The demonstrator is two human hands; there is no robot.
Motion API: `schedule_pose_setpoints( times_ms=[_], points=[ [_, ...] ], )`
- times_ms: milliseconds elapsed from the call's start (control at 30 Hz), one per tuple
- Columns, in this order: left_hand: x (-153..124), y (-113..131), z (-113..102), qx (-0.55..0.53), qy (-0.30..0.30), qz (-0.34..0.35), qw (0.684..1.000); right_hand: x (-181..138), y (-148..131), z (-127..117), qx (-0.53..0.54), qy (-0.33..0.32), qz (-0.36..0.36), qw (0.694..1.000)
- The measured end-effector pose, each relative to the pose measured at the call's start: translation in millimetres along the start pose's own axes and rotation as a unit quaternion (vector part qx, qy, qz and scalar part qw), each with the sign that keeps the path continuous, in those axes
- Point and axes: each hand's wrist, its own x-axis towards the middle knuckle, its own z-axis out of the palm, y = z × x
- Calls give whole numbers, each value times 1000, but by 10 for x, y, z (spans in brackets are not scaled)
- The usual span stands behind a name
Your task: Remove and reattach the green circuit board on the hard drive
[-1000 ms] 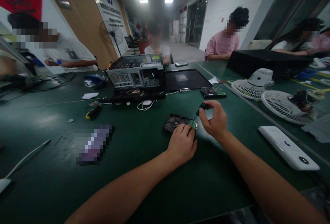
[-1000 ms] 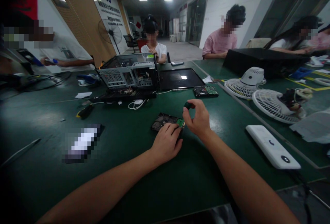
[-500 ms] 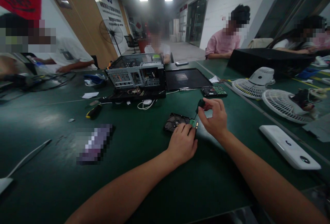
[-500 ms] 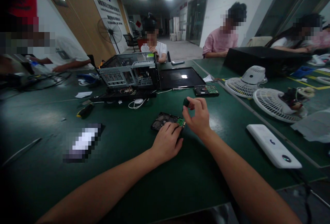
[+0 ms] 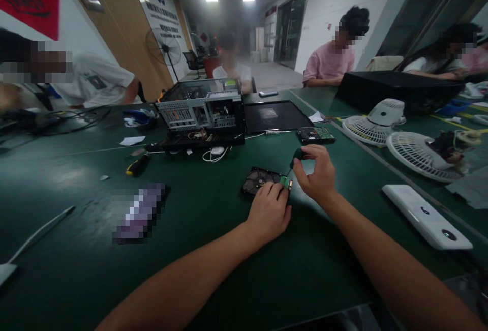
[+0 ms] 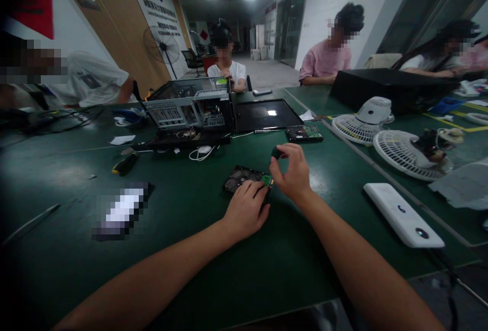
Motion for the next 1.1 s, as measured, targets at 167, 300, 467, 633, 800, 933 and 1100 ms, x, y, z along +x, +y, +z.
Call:
schedule_pose_setpoints(
  times_ms=[167,300,467,633,800,933,1100],
  points=[
    [6,-1,-7,-1,3,-1,1000,-3,-28,-9,25,-15,27,999],
    [7,4,-11,-3,6,0,1000,-18,-50,-12,20,-31,46,998],
    [-13,1,-6,-8,14,1,1000,-5,-51,-11,18,-35,29,999],
    [-5,5,-13,-5,9,0,1000,17,-50,-20,11,-33,19,999],
    [13,17,-23,1,-2,-4,1000,6,-62,-28,25,-35,24,999],
    [7,12,-19,-2,3,-1,1000,-20,-55,-20,6,-37,24,999],
    [3,1,-9,0,5,2,1000,-34,-25,-2,0,-37,20,999]
  ],
)
